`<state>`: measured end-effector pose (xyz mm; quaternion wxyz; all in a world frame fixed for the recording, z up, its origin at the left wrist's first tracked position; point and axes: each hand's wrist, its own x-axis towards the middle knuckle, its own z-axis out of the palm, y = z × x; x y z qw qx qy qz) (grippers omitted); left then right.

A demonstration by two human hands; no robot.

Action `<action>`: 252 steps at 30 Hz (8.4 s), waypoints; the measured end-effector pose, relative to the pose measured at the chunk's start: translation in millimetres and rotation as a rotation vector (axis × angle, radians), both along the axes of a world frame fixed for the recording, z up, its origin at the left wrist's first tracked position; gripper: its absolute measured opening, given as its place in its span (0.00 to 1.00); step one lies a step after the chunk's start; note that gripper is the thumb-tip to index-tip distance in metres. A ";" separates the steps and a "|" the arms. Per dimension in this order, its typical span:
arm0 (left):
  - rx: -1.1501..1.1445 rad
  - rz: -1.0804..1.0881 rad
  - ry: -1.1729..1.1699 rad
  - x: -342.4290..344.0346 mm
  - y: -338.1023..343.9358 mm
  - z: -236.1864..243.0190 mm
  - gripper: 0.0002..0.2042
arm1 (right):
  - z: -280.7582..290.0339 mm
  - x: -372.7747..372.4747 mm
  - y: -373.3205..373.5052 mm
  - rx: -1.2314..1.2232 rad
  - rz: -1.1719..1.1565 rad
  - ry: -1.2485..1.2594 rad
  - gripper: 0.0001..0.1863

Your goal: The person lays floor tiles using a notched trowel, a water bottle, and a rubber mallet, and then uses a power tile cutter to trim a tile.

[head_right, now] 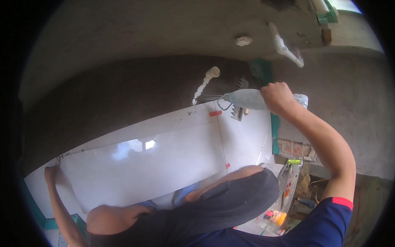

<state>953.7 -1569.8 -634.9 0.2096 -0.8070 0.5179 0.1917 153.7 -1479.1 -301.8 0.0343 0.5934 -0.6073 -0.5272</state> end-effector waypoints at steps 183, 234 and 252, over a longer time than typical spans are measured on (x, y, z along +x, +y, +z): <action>0.055 1.260 2.130 -306.7 123.7 113.0 0.23 | -81.7 388.0 -115.7 0.321 -0.151 -1.017 0.29; -0.217 1.133 2.193 -281.2 42.0 100.4 0.19 | -91.2 395.4 -156.9 0.108 -0.413 -1.290 0.21; -0.338 1.102 2.156 -239.9 35.9 107.7 0.22 | -116.2 419.7 -158.5 0.158 -0.449 -1.480 0.21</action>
